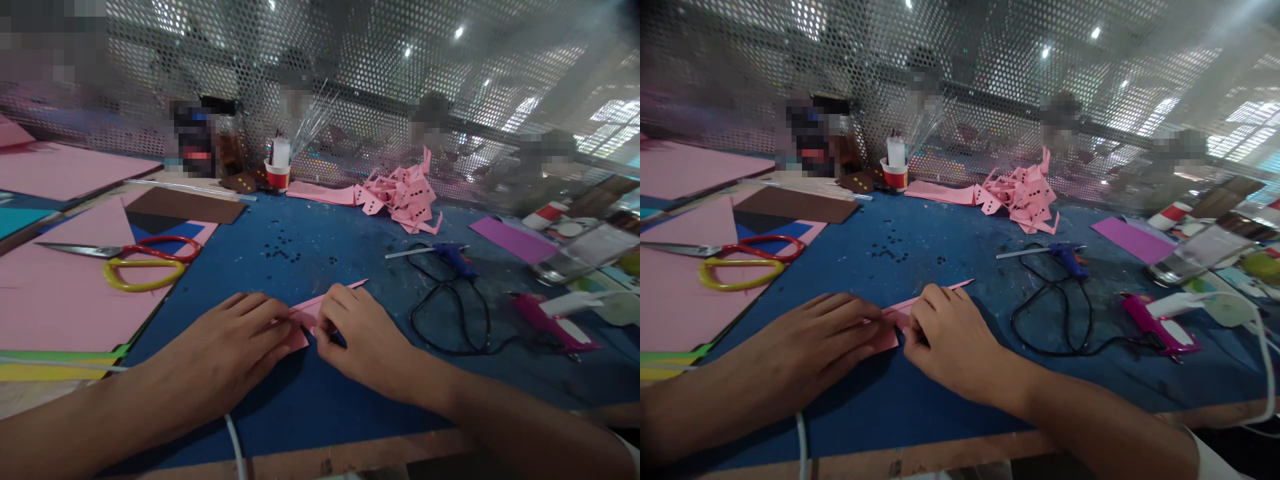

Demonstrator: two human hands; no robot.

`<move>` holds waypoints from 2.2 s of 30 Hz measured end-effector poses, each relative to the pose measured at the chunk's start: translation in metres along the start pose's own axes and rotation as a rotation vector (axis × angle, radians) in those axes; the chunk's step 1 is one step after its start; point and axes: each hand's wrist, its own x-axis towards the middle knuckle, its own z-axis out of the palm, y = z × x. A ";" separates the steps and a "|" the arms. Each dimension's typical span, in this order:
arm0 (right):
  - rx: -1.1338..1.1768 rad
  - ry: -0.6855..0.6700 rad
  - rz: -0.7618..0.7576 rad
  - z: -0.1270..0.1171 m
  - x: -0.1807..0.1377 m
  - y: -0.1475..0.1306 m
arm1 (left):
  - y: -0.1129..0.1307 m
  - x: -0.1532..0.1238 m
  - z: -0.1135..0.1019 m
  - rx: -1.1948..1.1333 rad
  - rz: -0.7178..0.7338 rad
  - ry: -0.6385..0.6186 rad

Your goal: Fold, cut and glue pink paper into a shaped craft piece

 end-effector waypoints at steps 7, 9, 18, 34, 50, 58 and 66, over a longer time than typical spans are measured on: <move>-0.013 0.023 -0.015 0.002 0.000 0.000 | 0.000 0.000 0.001 0.015 0.021 0.022; -0.016 0.022 -0.012 0.002 0.000 0.000 | 0.000 -0.001 0.001 0.015 0.019 0.018; -0.007 0.032 0.011 0.004 -0.002 0.001 | 0.000 -0.001 0.003 0.038 0.017 0.015; -0.020 0.027 -0.190 0.000 -0.002 0.005 | 0.000 -0.001 0.003 0.014 0.003 0.007; -0.103 -0.054 -0.214 -0.006 -0.001 0.002 | -0.001 -0.002 0.007 -0.027 -0.025 0.001; -0.110 -0.088 -0.221 -0.008 0.000 0.002 | -0.001 -0.002 0.008 -0.022 -0.026 0.019; -0.152 -0.094 -0.268 -0.013 -0.001 0.002 | -0.001 -0.002 0.008 -0.020 -0.040 0.002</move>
